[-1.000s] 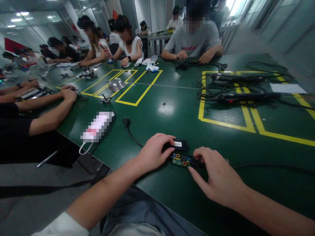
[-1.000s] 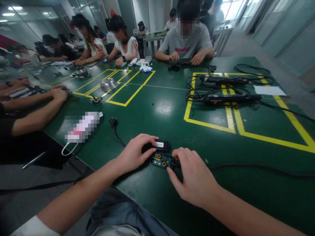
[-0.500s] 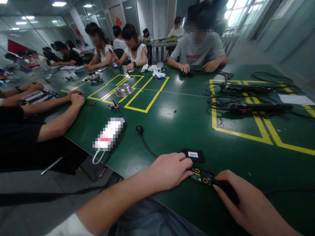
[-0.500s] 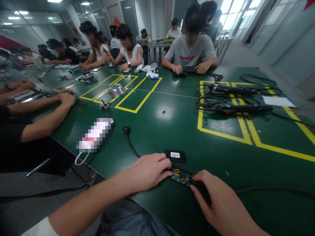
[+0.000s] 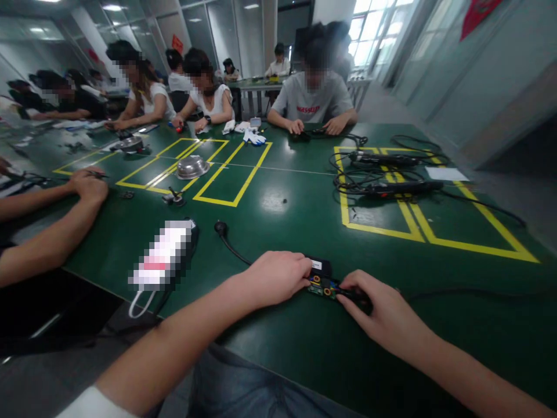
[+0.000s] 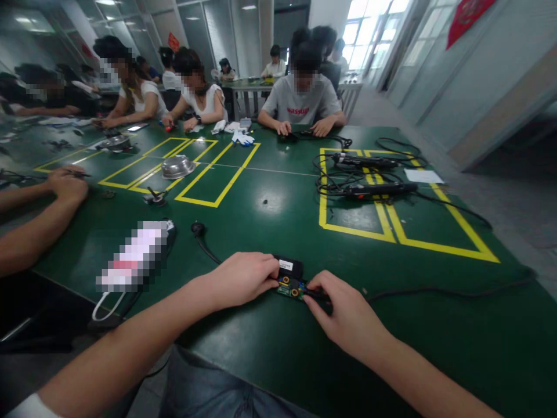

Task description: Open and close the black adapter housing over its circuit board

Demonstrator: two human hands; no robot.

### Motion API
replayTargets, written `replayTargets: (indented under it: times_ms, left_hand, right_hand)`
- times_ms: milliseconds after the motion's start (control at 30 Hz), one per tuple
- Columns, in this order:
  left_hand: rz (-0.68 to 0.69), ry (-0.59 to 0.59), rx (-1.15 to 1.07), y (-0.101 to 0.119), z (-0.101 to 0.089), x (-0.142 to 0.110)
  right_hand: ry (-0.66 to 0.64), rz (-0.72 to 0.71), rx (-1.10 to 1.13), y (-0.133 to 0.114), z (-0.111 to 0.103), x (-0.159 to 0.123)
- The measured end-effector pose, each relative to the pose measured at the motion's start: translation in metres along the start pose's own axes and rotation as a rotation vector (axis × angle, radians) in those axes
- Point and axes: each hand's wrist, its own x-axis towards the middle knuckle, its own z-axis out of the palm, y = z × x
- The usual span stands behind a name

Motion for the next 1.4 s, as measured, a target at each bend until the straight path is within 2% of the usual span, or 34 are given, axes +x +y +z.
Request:
replayTargets:
  times_ms: [100,267,367,467,533,667,833,933,1000,1167,1267,1400]
  left_hand:
    - [-0.010,-0.046,-0.014,-0.009,-0.016,0.016]
    - [0.025,-0.209,-0.059,-0.024,-0.036,0.044]
    - [0.049,-0.238,-0.092,-0.028,-0.041,0.047]
    - [0.077,-0.222,-0.125,-0.030,-0.038,0.039]
    - [0.095,-0.179,-0.153,-0.033,-0.031,0.030]
    - [0.197,0.035,-0.287,-0.043,-0.013,0.016]
    - [0.345,0.269,-0.215,-0.049,0.003,0.011]
    - [0.314,0.409,-0.209,-0.052,0.012,0.015]
    - [0.236,0.438,-0.200,-0.054,0.017,0.019]
    - [0.091,0.362,-0.173,-0.062,0.022,0.023]
    - [0.084,0.396,-0.144,-0.066,0.021,0.022]
    - [0.173,0.499,-0.107,-0.066,0.014,0.017]
  right_hand:
    - [-0.059,0.028,-0.036,-0.005,-0.005,0.017]
    - [-0.212,0.102,-0.038,-0.018,-0.018,0.042]
    - [-0.241,0.176,0.006,-0.021,-0.020,0.046]
    - [-0.241,0.194,0.076,-0.022,-0.020,0.044]
    - [-0.231,0.171,0.107,-0.021,-0.020,0.041]
    - [-0.203,0.167,0.101,-0.021,-0.023,0.036]
    - [-0.116,0.093,-0.019,-0.021,-0.021,0.031]
    - [-0.112,0.020,-0.107,-0.021,-0.017,0.029]
    - [-0.109,-0.024,-0.159,-0.020,-0.015,0.028]
    - [-0.025,-0.097,-0.257,-0.019,-0.007,0.028]
    - [0.004,-0.076,-0.242,-0.019,-0.004,0.028]
    - [0.052,0.071,-0.122,-0.021,-0.003,0.026]
